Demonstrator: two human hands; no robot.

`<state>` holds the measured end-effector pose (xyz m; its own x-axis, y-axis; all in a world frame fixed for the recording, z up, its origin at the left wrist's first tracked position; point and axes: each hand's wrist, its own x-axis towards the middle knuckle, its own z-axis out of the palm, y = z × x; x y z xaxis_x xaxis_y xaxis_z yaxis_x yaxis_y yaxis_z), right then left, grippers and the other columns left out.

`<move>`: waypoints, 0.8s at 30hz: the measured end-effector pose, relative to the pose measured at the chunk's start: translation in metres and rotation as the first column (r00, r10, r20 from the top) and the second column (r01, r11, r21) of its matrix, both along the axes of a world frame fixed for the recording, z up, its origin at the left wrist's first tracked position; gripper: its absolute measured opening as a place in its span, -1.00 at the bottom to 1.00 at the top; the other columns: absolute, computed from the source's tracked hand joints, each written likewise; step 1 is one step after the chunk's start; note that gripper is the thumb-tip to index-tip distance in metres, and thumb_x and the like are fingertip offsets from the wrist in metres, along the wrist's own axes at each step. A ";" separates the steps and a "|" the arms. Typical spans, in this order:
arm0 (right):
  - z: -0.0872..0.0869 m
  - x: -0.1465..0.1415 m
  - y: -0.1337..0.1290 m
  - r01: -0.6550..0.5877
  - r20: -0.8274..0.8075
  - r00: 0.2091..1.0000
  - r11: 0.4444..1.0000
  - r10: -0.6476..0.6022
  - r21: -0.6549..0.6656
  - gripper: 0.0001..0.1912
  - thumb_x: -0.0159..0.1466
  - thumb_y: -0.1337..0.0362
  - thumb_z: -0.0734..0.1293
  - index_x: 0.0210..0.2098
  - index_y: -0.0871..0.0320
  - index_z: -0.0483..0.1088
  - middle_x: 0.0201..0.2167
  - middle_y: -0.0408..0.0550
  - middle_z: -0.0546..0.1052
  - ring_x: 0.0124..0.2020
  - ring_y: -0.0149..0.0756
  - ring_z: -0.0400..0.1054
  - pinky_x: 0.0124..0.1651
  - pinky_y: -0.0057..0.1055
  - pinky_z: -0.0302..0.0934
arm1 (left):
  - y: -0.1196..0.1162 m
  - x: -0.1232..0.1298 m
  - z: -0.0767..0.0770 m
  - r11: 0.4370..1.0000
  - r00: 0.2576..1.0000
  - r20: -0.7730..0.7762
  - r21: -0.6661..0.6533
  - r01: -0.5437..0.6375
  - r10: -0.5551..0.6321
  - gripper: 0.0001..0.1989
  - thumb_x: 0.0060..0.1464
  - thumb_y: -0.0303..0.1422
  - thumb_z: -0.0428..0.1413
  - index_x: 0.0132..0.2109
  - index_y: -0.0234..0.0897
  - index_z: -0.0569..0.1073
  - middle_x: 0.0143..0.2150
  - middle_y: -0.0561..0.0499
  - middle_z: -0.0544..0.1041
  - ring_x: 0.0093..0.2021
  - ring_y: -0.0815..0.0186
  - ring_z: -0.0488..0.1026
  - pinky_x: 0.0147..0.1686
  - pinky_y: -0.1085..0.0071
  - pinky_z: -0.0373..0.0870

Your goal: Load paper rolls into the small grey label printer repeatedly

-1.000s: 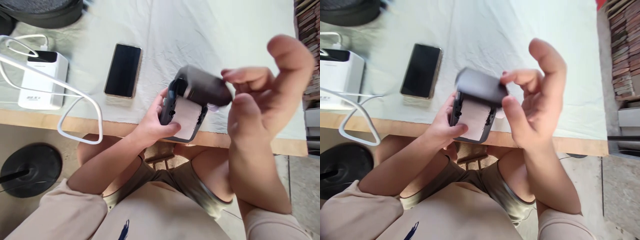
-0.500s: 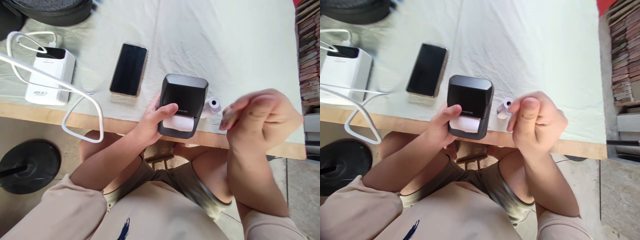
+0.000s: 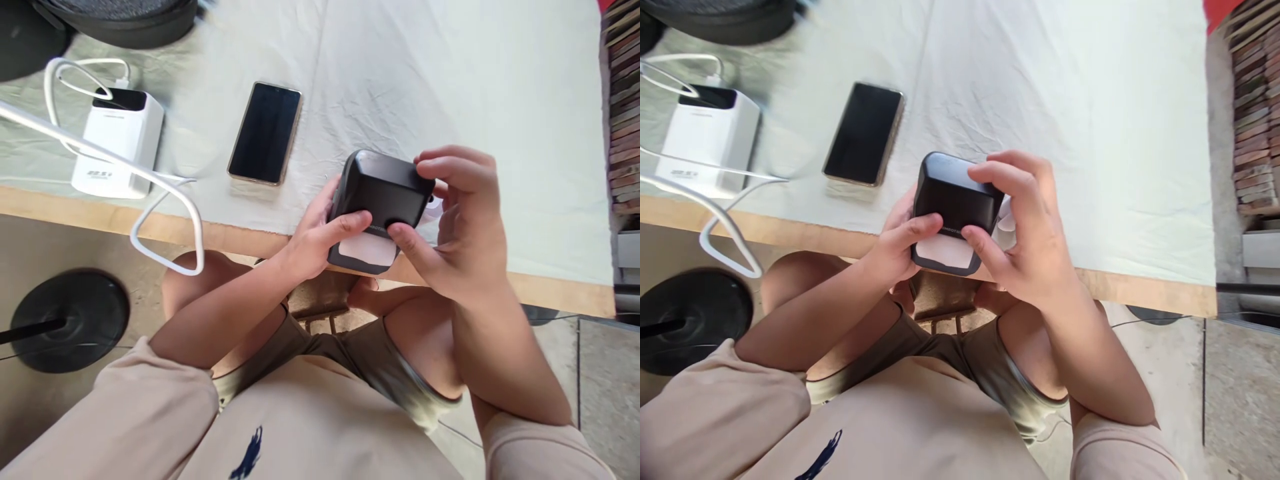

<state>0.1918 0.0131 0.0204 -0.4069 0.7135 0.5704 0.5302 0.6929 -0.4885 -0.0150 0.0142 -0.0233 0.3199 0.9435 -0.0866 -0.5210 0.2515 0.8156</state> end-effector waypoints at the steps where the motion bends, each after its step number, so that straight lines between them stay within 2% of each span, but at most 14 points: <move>1: 0.001 0.000 0.000 -0.005 0.021 1.000 1.000 0.004 0.021 -0.49 0.51 0.25 0.38 0.40 -0.12 0.31 0.30 0.13 0.47 0.38 0.13 0.48 0.34 0.13 0.56 | 0.000 0.001 0.000 1.000 1.000 -0.010 0.007 -0.023 0.023 -0.45 0.11 -0.07 0.50 0.15 -0.16 0.59 0.01 -0.03 0.75 0.07 0.00 0.73 -0.05 0.23 0.70; 5: -0.001 0.001 0.002 0.018 0.079 0.997 0.999 -0.022 0.041 -0.50 0.55 0.26 0.38 0.42 -0.15 0.31 0.28 0.09 0.47 0.37 0.10 0.49 0.29 0.07 0.60 | 0.001 0.004 0.002 0.997 0.997 -0.018 0.002 -0.073 0.073 -0.49 0.13 -0.06 0.52 0.09 -0.17 0.58 -0.08 0.01 0.74 -0.02 0.08 0.75 -0.15 0.34 0.65; 9: -0.009 0.010 0.009 -0.016 0.034 0.999 0.992 0.012 0.126 -0.45 0.48 0.21 0.43 0.42 0.01 0.35 0.28 0.16 0.48 0.34 0.09 0.50 0.28 0.07 0.62 | 0.004 0.009 0.003 0.997 0.998 0.053 -0.079 -0.026 0.030 -0.39 0.13 0.10 0.51 0.13 -0.17 0.60 0.05 -0.08 0.79 0.19 -0.10 0.75 0.02 0.20 0.72; 12: -0.009 0.015 0.009 -0.014 0.051 0.999 0.995 0.009 0.097 -0.40 0.47 0.18 0.46 0.44 -0.01 0.33 0.31 0.18 0.49 0.35 0.14 0.50 0.29 0.11 0.62 | 0.006 0.011 0.004 0.984 0.995 0.085 -0.173 -0.030 0.045 -0.48 0.24 0.08 0.44 0.10 -0.21 0.64 0.07 -0.09 0.80 0.31 -0.14 0.71 0.17 0.13 0.73; 15: -0.003 0.015 0.003 0.003 0.129 0.992 0.999 -0.009 0.050 -0.33 0.43 0.18 0.51 0.46 -0.11 0.29 0.32 0.18 0.50 0.40 0.20 0.48 0.37 0.18 0.58 | 0.006 0.012 0.008 0.980 0.995 0.067 -0.194 -0.054 0.068 -0.60 0.40 0.02 0.34 0.07 -0.22 0.66 0.02 -0.04 0.81 0.29 -0.07 0.73 0.22 0.14 0.73; 18: 0.004 0.014 -0.002 0.016 0.178 0.984 0.999 -0.021 0.028 -0.30 0.42 0.17 0.52 0.47 -0.18 0.27 0.31 0.15 0.52 0.40 0.23 0.48 0.42 0.22 0.56 | 0.006 0.011 0.010 0.982 0.996 0.045 -0.180 -0.066 0.075 -0.62 0.45 0.00 0.31 0.06 -0.23 0.68 0.02 -0.01 0.81 0.26 0.00 0.74 0.20 0.21 0.73; 22: 0.008 0.016 -0.004 -0.003 0.161 0.987 1.000 -0.001 0.023 -0.31 0.43 0.20 0.53 0.46 -0.14 0.29 0.32 0.14 0.53 0.37 0.18 0.52 0.36 0.14 0.59 | 0.006 0.011 0.011 0.980 0.996 0.038 -0.185 -0.073 0.081 -0.69 0.42 -0.07 0.35 0.06 -0.22 0.71 0.01 0.01 0.81 0.18 0.05 0.75 0.13 0.26 0.72; 24: 0.008 0.017 -0.002 -0.007 0.155 0.988 0.999 0.000 0.044 -0.32 0.42 0.15 0.53 0.46 -0.09 0.31 0.32 0.13 0.53 0.34 0.16 0.53 0.27 0.11 0.62 | 0.007 0.011 0.011 0.976 0.996 0.038 -0.204 -0.075 0.084 -0.70 0.45 -0.08 0.33 0.04 -0.23 0.71 -0.02 0.02 0.80 0.14 0.08 0.76 0.10 0.27 0.70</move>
